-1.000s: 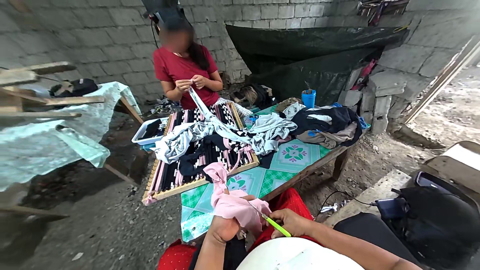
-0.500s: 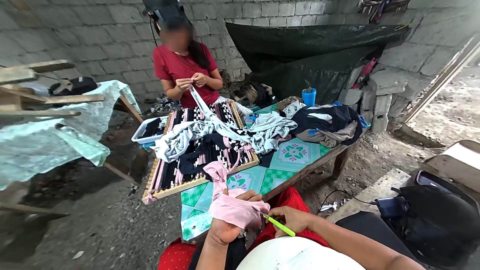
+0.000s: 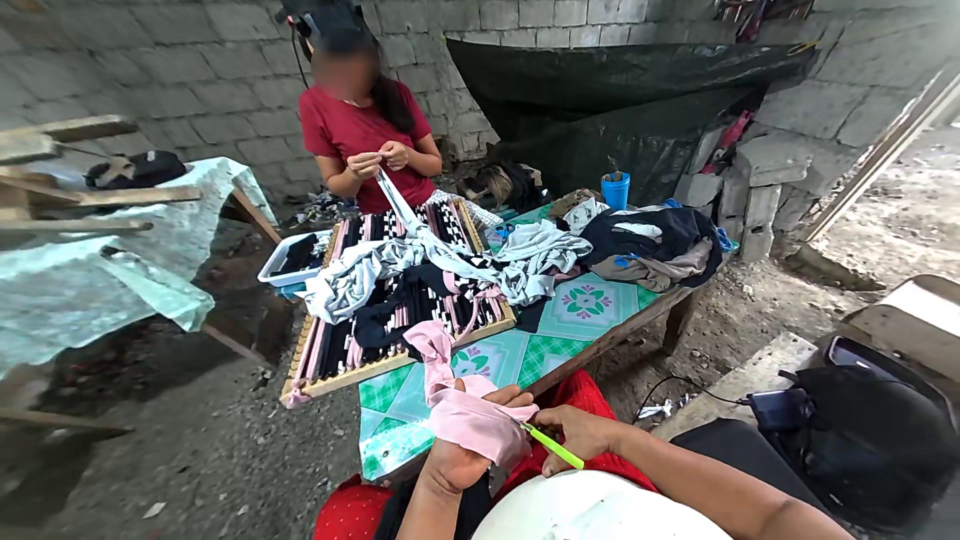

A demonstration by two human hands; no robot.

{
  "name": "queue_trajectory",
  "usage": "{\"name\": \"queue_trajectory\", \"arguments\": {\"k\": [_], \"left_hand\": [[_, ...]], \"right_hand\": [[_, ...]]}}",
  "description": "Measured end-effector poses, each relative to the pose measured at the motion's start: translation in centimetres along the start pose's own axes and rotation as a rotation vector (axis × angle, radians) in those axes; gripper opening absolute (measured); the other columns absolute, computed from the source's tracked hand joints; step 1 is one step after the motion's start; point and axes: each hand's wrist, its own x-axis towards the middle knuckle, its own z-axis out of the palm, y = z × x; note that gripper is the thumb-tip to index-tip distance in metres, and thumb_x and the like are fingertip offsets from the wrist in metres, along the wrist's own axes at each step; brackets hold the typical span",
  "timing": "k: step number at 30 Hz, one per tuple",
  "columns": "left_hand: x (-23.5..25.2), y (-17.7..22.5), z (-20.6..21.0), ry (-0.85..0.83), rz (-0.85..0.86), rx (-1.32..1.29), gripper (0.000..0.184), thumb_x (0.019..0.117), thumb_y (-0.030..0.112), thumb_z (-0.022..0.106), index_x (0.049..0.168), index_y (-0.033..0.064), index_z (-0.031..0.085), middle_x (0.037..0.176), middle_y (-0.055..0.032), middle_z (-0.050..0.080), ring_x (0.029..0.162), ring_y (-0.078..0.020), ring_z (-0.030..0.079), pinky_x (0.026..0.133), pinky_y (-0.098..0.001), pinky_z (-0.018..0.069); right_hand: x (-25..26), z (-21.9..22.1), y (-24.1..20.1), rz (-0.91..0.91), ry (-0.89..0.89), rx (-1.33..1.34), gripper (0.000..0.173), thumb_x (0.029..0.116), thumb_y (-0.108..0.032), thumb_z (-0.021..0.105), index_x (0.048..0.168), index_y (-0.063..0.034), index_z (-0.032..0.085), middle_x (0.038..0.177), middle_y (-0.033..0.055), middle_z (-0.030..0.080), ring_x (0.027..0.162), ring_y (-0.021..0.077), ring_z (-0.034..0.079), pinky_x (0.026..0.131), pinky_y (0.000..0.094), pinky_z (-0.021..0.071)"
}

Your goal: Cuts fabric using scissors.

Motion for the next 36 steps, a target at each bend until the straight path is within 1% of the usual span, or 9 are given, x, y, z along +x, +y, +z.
{"name": "queue_trajectory", "arguments": {"k": [2,5,9,14,17,21,28,33,36], "left_hand": [[-0.1,0.0,0.2,0.014,0.007,0.01,0.115,0.0891,0.085,-0.003,0.136,0.0017,0.062,0.138,-0.0235,0.062,0.132,-0.0363,0.057,0.108,-0.0503,0.0488],[-0.2,-0.1,0.1,0.018,-0.001,0.009,0.115,0.0891,0.085,-0.003,0.135,0.0014,0.062,0.138,-0.0236,0.062,0.132,-0.0362,0.058,0.108,-0.0502,0.0487],[-0.2,-0.3,-0.2,0.043,0.007,0.037,0.114,0.0903,0.083,-0.003,0.134,0.0006,0.063,0.139,-0.0245,0.061,0.133,-0.0367,0.057,0.109,-0.0496,0.048],[-0.2,-0.6,-0.2,0.107,0.021,0.09,0.114,0.0917,0.081,-0.005,0.133,-0.0006,0.063,0.137,-0.0248,0.063,0.13,-0.036,0.059,0.108,-0.0492,0.0485],[-0.2,-0.6,-0.7,0.067,-0.002,0.078,0.118,0.088,0.085,-0.005,0.137,-0.0001,0.061,0.139,-0.024,0.061,0.131,-0.0351,0.058,0.107,-0.0478,0.0492],[-0.2,-0.6,-0.7,0.041,-0.01,0.051,0.119,0.0865,0.087,-0.002,0.137,0.0004,0.061,0.14,-0.0238,0.06,0.132,-0.0349,0.057,0.108,-0.0477,0.0487],[-0.1,-0.9,-0.9,0.019,-0.005,0.086,0.116,0.0885,0.085,-0.003,0.138,0.0013,0.061,0.143,-0.0234,0.059,0.135,-0.0346,0.055,0.11,-0.0471,0.0469],[-0.2,-1.2,-0.4,0.082,-0.004,0.141,0.112,0.0922,0.081,-0.003,0.135,0.0,0.062,0.137,-0.023,0.063,0.13,-0.0337,0.059,0.107,-0.0463,0.05],[0.0,-0.9,-1.0,0.084,-0.031,0.15,0.115,0.0901,0.082,-0.006,0.138,0.0004,0.06,0.138,-0.0223,0.062,0.13,-0.0327,0.059,0.107,-0.0464,0.0498]], "right_hand": [[0.0,0.0,-0.1,0.023,0.019,-0.017,0.059,0.0792,-0.029,0.087,0.121,0.0047,0.062,0.091,0.0113,0.066,0.075,0.0132,0.058,0.072,0.0341,0.0514],[0.2,0.0,0.2,0.03,0.017,-0.028,0.057,0.0788,-0.029,0.088,0.118,0.0038,0.064,0.09,0.0104,0.066,0.073,0.0127,0.058,0.071,0.0341,0.0514],[0.3,0.3,0.8,0.011,0.051,-0.074,0.05,0.0823,-0.031,0.086,0.112,0.0037,0.066,0.086,0.0098,0.065,0.072,0.0125,0.056,0.07,0.0345,0.0492],[0.5,0.8,1.3,0.024,0.071,-0.151,0.047,0.087,-0.031,0.082,0.111,0.0049,0.065,0.083,0.0141,0.063,0.071,0.019,0.056,0.07,0.0401,0.0493],[0.5,0.7,1.5,-0.012,0.008,-0.071,0.048,0.0866,-0.028,0.082,0.116,0.0051,0.064,0.083,0.0108,0.063,0.07,0.0133,0.055,0.068,0.0336,0.0489],[0.5,0.3,0.4,-0.015,-0.009,0.031,0.053,0.0817,-0.024,0.085,0.121,0.0032,0.063,0.089,0.0077,0.066,0.073,0.0083,0.059,0.071,0.0284,0.0518],[0.7,0.4,-0.3,0.02,0.019,0.004,0.05,0.0814,-0.023,0.086,0.117,0.004,0.065,0.091,0.0102,0.068,0.074,0.0104,0.06,0.072,0.0309,0.0525],[0.7,1.1,0.6,-0.021,0.061,-0.02,0.042,0.0855,-0.026,0.084,0.109,0.0046,0.066,0.086,0.0085,0.065,0.072,0.0095,0.055,0.069,0.0298,0.0488],[0.7,1.5,1.4,-0.031,0.104,-0.068,0.043,0.0863,-0.028,0.083,0.111,0.0037,0.067,0.088,0.0114,0.067,0.074,0.0136,0.059,0.071,0.0345,0.0511]]}}
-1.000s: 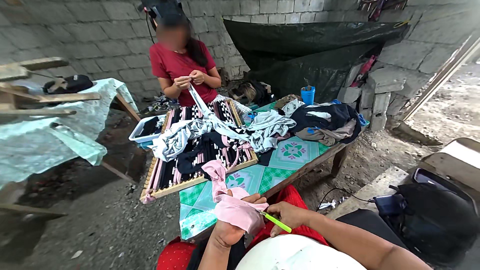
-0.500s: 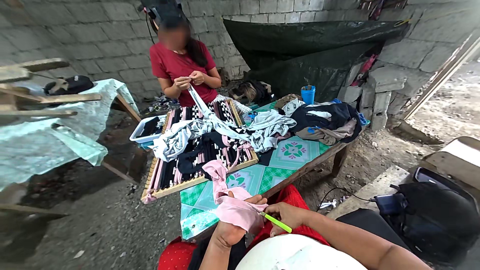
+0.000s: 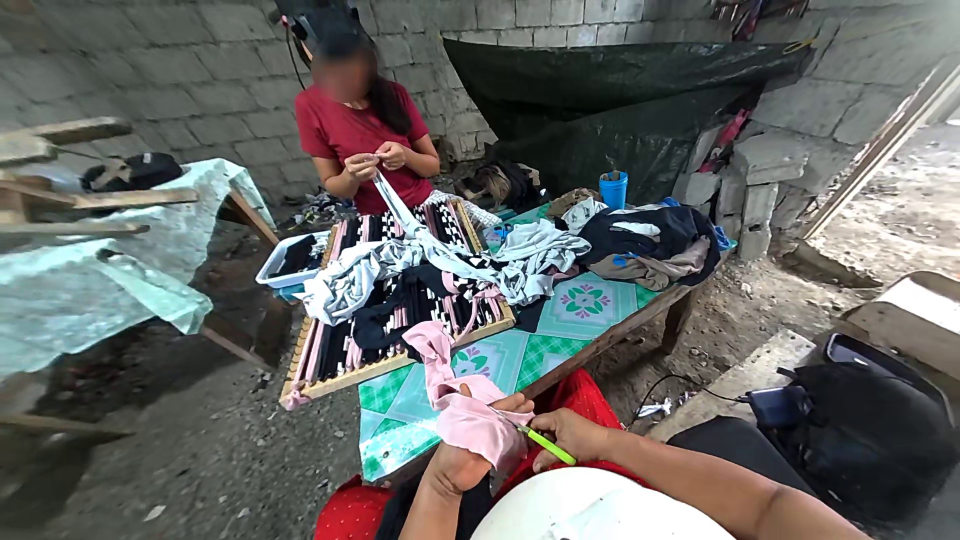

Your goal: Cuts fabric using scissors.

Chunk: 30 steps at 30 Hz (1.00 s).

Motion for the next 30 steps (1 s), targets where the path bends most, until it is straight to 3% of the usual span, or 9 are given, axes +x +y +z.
{"name": "queue_trajectory", "arguments": {"k": [3,6,16,28,30], "left_hand": [[0.0,1.3,-0.6,0.089,0.086,-0.045,0.111,0.0932,0.078,-0.006,0.138,-0.003,0.055,0.135,-0.0237,0.063,0.128,-0.0348,0.061,0.108,-0.049,0.049],[-0.3,2.5,-1.8,0.062,0.177,-0.165,0.113,0.0908,0.083,0.0,0.143,-0.0022,0.052,0.142,-0.0249,0.058,0.134,-0.0382,0.055,0.113,-0.0535,0.0442],[-0.1,2.0,-0.9,-0.098,0.165,-0.286,0.115,0.0876,0.089,0.009,0.145,-0.002,0.052,0.147,-0.0271,0.053,0.138,-0.0417,0.05,0.114,-0.0555,0.0422],[-0.1,1.2,-0.4,-0.09,0.153,-0.283,0.121,0.0837,0.092,0.005,0.144,-0.0016,0.052,0.147,-0.0275,0.052,0.138,-0.0416,0.05,0.113,-0.0535,0.0432],[-0.1,1.1,-0.4,-0.096,0.156,-0.274,0.121,0.0836,0.092,0.005,0.144,-0.0008,0.053,0.147,-0.0267,0.053,0.138,-0.041,0.05,0.113,-0.0536,0.0427]], "right_hand": [[0.0,0.2,1.2,0.027,0.029,-0.09,0.05,0.0865,-0.036,0.082,0.117,0.0011,0.068,0.09,0.0151,0.069,0.076,0.0226,0.062,0.076,0.0461,0.0524],[-0.1,0.1,1.7,0.054,0.042,-0.157,0.051,0.0871,-0.04,0.081,0.116,0.0004,0.068,0.084,0.0154,0.066,0.073,0.0258,0.061,0.073,0.0492,0.0513],[0.1,-0.7,-0.2,0.019,-0.083,-0.013,0.057,0.0839,-0.029,0.084,0.125,0.0041,0.061,0.093,0.0154,0.065,0.076,0.0181,0.059,0.073,0.0379,0.0513],[0.9,0.0,0.1,0.022,-0.058,0.105,0.049,0.0804,-0.03,0.086,0.113,0.0018,0.066,0.087,0.0059,0.067,0.072,0.0078,0.058,0.07,0.0297,0.0513],[1.0,0.0,0.3,0.015,-0.046,0.036,0.049,0.082,-0.034,0.085,0.111,0.0022,0.067,0.085,0.0074,0.065,0.071,0.0103,0.056,0.069,0.0322,0.0494]]}}
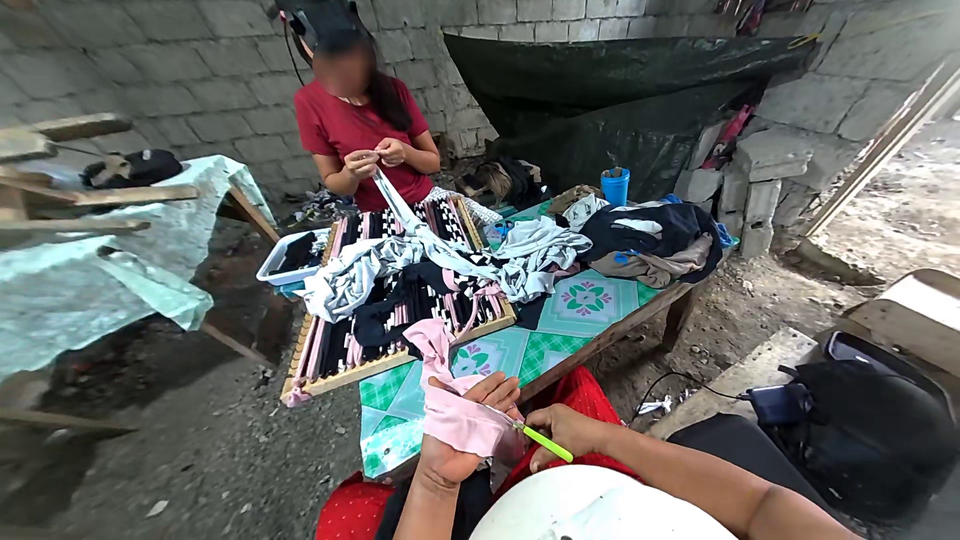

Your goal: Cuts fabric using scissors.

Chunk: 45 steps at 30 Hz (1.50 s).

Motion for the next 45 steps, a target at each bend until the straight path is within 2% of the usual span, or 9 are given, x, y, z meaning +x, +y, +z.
{"name": "queue_trajectory", "arguments": {"k": [3,15,20,27,33,35,37,39,45], "left_hand": [[-0.1,-0.1,-0.3,0.018,0.004,0.016,0.121,0.0832,0.093,0.006,0.145,-0.0011,0.052,0.148,-0.0267,0.052,0.139,-0.0401,0.05,0.114,-0.0529,0.0414],[0.4,-0.5,-0.6,0.025,0.008,0.028,0.125,0.081,0.094,0.003,0.146,-0.0017,0.05,0.149,-0.0263,0.051,0.14,-0.0383,0.049,0.115,-0.05,0.0412],[2.1,1.1,1.0,0.053,0.072,0.098,0.125,0.0806,0.094,0.004,0.144,-0.002,0.051,0.145,-0.0255,0.055,0.134,-0.0373,0.055,0.109,-0.0494,0.0468],[9.5,9.3,10.2,-0.119,0.248,0.444,0.119,0.0841,0.086,-0.009,0.143,0.0028,0.053,0.14,-0.0187,0.061,0.128,-0.0296,0.06,0.104,-0.0455,0.0508],[15.2,13.5,15.5,-0.337,0.352,0.442,0.112,0.0878,0.076,-0.016,0.144,0.0043,0.05,0.145,-0.0178,0.055,0.134,-0.031,0.054,0.11,-0.0477,0.0458],[15.5,13.7,14.2,-0.185,0.329,0.465,0.11,0.0893,0.073,-0.019,0.142,0.0073,0.052,0.136,-0.0138,0.062,0.127,-0.0269,0.059,0.106,-0.046,0.0486],[14.7,12.9,12.6,0.148,0.254,0.493,0.099,0.0948,0.075,-0.008,0.13,0.0108,0.059,0.122,-0.0097,0.068,0.113,-0.0248,0.065,0.095,-0.0474,0.0546],[13.3,12.3,9.5,0.377,0.143,0.546,0.09,0.0997,0.072,0.002,0.134,0.0066,0.053,0.117,-0.0136,0.068,0.103,-0.0272,0.068,0.087,-0.0481,0.0573],[8.0,10.5,2.8,0.475,0.092,0.406,0.086,0.1034,0.065,0.001,0.132,0.0015,0.051,0.114,-0.0174,0.07,0.103,-0.0318,0.071,0.088,-0.0506,0.0585]], "right_hand": [[0.1,0.0,-0.1,0.006,0.012,-0.101,0.047,0.0864,-0.034,0.083,0.111,0.0037,0.067,0.084,0.0126,0.064,0.071,0.0177,0.056,0.07,0.0397,0.0494],[1.6,-0.2,-0.4,0.011,0.024,-0.038,0.054,0.0772,-0.037,0.089,0.11,-0.0003,0.067,0.083,0.0068,0.066,0.07,0.0119,0.059,0.069,0.035,0.052],[2.8,-2.1,-2.7,-0.003,0.054,-0.124,0.049,0.0842,-0.033,0.085,0.11,0.0032,0.066,0.085,0.0118,0.064,0.073,0.0179,0.059,0.072,0.0406,0.0515],[4.6,-11.4,-12.7,-0.134,0.333,-0.364,0.039,0.0902,-0.012,0.075,0.124,0.0045,0.065,0.105,0.0218,0.07,0.096,0.032,0.068,0.09,0.0528,0.0534],[4.5,-19.4,-17.0,-0.309,0.744,-0.632,0.032,0.086,-0.017,0.079,0.115,-0.0076,0.069,0.092,0.0131,0.073,0.083,0.0313,0.071,0.073,0.0613,0.0565],[4.7,-21.4,-15.3,-0.259,0.801,-0.703,0.045,0.0871,-0.024,0.079,0.126,-0.0065,0.066,0.101,0.0161,0.073,0.089,0.0344,0.071,0.078,0.062,0.0554],[4.5,-22.2,-12.8,0.023,0.748,-0.69,0.058,0.085,-0.032,0.083,0.133,-0.0074,0.061,0.105,0.0201,0.071,0.095,0.0402,0.069,0.082,0.0652,0.0543],[4.1,-22.1,-10.0,0.286,0.664,-0.621,0.064,0.0819,-0.031,0.087,0.135,-0.0087,0.058,0.109,0.0226,0.07,0.102,0.0435,0.068,0.086,0.0678,0.0534],[3.5,-19.1,-4.3,0.357,0.448,-0.438,0.064,0.0898,-0.031,0.08,0.142,-0.0039,0.054,0.125,0.0252,0.065,0.115,0.041,0.063,0.101,0.0618,0.0478]]}}
